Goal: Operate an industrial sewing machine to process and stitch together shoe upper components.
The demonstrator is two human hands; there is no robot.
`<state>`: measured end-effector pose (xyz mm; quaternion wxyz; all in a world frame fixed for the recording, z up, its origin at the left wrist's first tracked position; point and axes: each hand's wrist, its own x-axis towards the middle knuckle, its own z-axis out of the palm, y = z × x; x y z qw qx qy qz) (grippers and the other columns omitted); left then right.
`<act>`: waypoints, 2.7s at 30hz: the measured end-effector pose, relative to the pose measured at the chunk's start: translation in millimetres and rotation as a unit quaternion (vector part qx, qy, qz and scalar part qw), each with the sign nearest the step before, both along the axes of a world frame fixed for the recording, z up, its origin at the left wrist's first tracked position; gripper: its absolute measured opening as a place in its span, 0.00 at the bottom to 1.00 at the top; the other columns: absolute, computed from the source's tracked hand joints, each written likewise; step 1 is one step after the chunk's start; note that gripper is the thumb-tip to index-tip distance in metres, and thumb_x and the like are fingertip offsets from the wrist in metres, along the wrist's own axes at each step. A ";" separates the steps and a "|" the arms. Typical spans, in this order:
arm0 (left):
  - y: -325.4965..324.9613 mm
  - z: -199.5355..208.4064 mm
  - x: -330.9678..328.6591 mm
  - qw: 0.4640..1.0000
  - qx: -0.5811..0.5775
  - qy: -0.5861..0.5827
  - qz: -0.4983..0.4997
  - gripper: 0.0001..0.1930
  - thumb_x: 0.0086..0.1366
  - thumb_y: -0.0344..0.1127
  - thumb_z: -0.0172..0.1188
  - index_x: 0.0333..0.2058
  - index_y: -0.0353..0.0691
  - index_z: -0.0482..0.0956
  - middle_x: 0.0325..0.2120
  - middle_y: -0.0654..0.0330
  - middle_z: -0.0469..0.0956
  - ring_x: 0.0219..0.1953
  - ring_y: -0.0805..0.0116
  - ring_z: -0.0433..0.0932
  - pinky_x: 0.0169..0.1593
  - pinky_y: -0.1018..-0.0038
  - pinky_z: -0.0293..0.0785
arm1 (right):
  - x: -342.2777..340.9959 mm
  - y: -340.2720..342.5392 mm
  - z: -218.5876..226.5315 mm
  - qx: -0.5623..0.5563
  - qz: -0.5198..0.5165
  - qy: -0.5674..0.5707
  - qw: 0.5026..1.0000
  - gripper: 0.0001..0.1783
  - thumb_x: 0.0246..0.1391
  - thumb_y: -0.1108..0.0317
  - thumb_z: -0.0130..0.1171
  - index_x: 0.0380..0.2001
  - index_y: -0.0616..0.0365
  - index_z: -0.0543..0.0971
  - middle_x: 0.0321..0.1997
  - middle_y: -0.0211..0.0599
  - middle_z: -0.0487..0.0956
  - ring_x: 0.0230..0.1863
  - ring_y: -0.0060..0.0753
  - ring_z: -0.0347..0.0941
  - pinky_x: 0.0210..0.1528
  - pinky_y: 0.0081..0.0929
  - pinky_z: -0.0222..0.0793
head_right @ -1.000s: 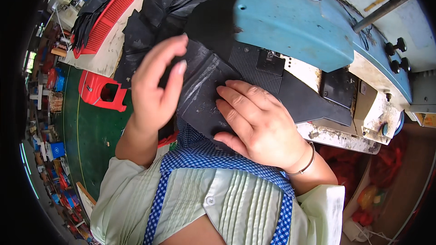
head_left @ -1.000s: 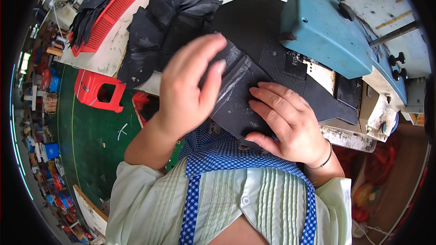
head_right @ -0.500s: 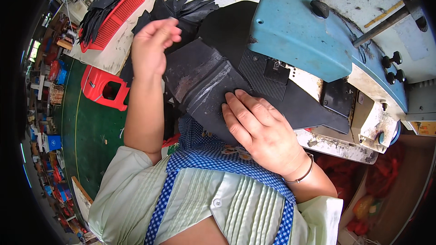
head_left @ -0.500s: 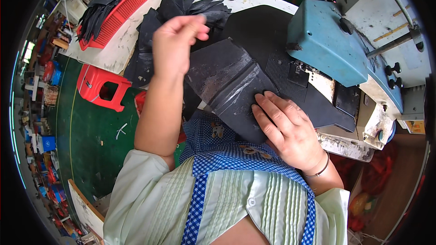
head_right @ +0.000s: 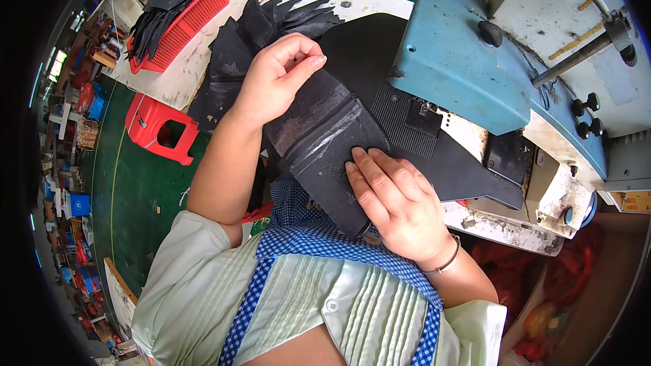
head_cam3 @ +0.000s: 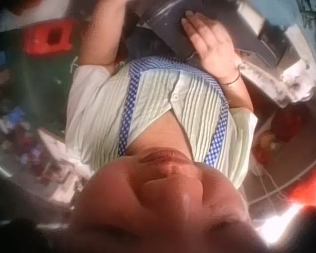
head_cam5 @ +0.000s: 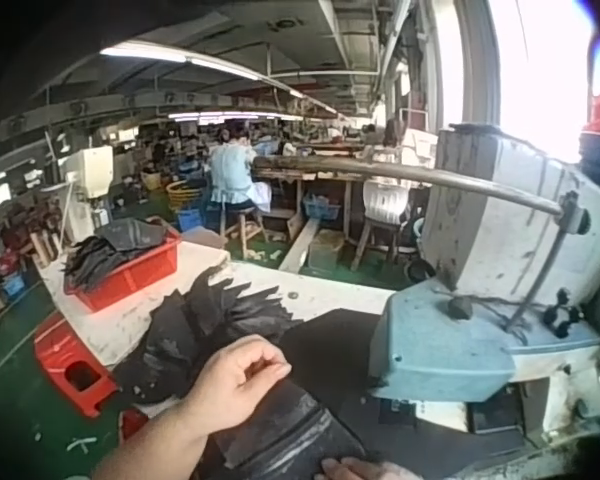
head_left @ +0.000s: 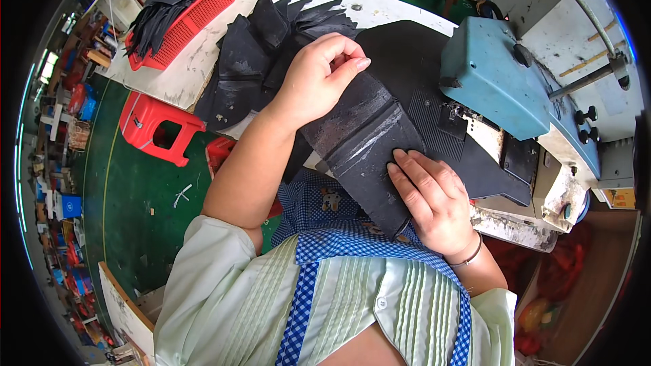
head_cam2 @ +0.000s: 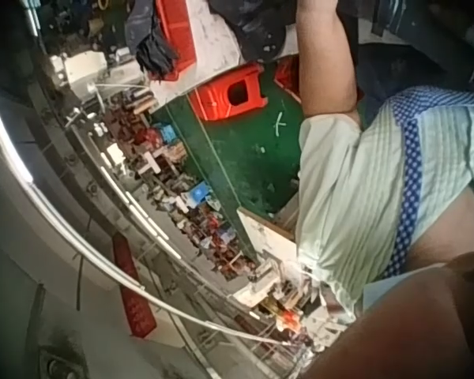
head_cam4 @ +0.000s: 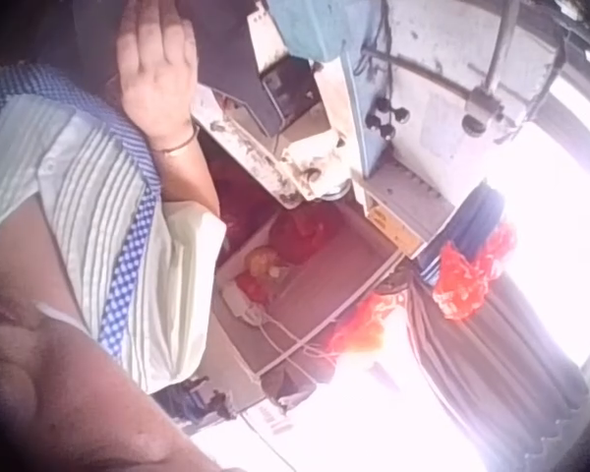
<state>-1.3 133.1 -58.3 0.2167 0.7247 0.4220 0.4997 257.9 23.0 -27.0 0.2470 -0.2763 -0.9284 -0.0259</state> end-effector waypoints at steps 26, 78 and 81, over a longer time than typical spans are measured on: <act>100.9 -87.0 -81.6 0.876 -0.326 0.136 0.328 0.40 0.50 0.67 0.74 0.48 0.35 0.83 0.55 0.48 0.78 0.57 0.52 0.79 0.59 0.59 0.75 | 35.5 -33.5 -98.7 -0.169 -0.099 -0.099 0.976 0.51 0.42 0.53 0.78 0.68 0.60 0.70 0.65 0.54 0.69 0.63 0.59 0.68 0.66 0.50 0.66; -63.3 33.9 67.8 0.939 0.073 0.317 -0.107 0.21 0.63 0.41 0.66 0.53 0.41 0.80 0.63 0.56 0.74 0.65 0.53 0.70 0.65 0.56 0.61 | 37.7 19.3 3.0 0.001 -0.087 0.070 0.994 0.26 0.39 0.71 0.59 0.46 0.69 0.82 0.50 0.51 0.82 0.49 0.52 0.79 0.53 0.42 0.79; -63.3 33.1 70.8 0.940 0.077 0.318 -0.095 0.20 0.63 0.41 0.65 0.52 0.40 0.80 0.62 0.56 0.74 0.65 0.53 0.70 0.64 0.56 0.62 | 38.2 20.8 1.8 -0.014 -0.090 0.087 0.992 0.26 0.39 0.72 0.60 0.46 0.70 0.82 0.50 0.51 0.82 0.49 0.52 0.79 0.53 0.42 0.79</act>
